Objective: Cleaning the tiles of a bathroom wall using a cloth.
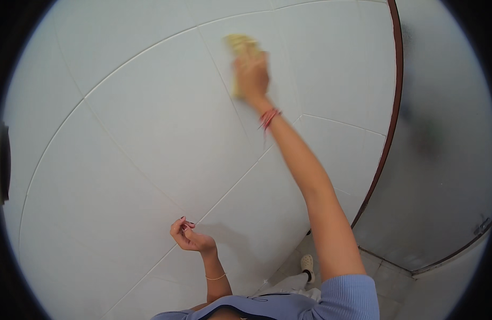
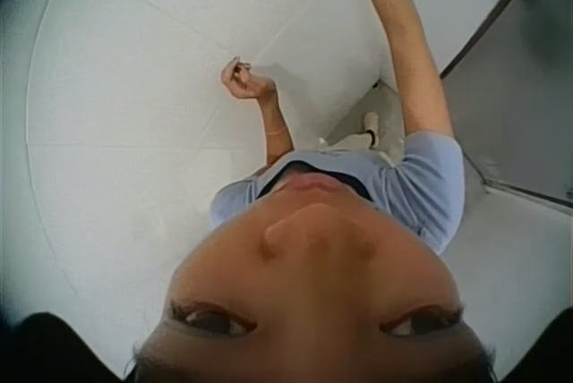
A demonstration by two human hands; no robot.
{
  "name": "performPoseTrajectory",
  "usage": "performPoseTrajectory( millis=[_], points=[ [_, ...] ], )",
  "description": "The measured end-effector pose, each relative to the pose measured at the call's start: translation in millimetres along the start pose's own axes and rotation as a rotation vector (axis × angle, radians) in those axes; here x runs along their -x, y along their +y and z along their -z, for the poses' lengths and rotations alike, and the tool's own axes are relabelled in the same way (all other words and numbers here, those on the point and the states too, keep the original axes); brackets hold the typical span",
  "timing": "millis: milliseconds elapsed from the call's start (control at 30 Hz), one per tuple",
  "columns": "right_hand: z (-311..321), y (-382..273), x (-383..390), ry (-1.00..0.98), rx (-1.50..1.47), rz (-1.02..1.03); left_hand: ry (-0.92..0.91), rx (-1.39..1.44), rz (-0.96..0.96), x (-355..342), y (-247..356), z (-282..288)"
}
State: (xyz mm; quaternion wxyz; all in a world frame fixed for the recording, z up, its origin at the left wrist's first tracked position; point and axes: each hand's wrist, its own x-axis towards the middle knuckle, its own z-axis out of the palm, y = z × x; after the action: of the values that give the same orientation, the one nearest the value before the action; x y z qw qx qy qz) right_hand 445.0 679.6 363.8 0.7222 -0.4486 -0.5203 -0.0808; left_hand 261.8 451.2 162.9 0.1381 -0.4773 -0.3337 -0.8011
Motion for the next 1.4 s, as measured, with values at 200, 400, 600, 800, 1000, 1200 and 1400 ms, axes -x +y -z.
performPoseTrajectory(
  millis=[200,400,600,800,1000,1200,1400],
  points=[
    [0.5,47.8,-50.7,0.072,-0.339,-0.487,0.110,-0.075,-0.004,-7.1,-4.8,9.2],
    [5.8,-113.0,77.4,-0.179,-0.385,0.493,0.110,0.013,0.061,4.3,-8.5,-0.2],
    [32.6,-112.0,96.4,-0.381,-0.333,0.896,0.088,0.106,-0.001,19.4,-0.3,-44.8],
    [27.2,70.3,114.2,-0.030,-0.185,-0.063,-0.017,0.107,-0.023,11.3,-9.6,-35.6],
    [32.5,153.6,307.1,-0.220,-0.241,-0.944,-0.194,0.067,0.060,21.2,-36.6,-35.3],
    [22.1,96.6,191.6,0.071,-0.532,-1.064,-0.213,-0.055,-0.098,2.5,-22.0,-90.2],
    [51.6,102.4,19.1,0.011,-0.559,-0.142,-0.133,-0.201,-0.173,86.4,-3.9,-167.5]
  ],
)
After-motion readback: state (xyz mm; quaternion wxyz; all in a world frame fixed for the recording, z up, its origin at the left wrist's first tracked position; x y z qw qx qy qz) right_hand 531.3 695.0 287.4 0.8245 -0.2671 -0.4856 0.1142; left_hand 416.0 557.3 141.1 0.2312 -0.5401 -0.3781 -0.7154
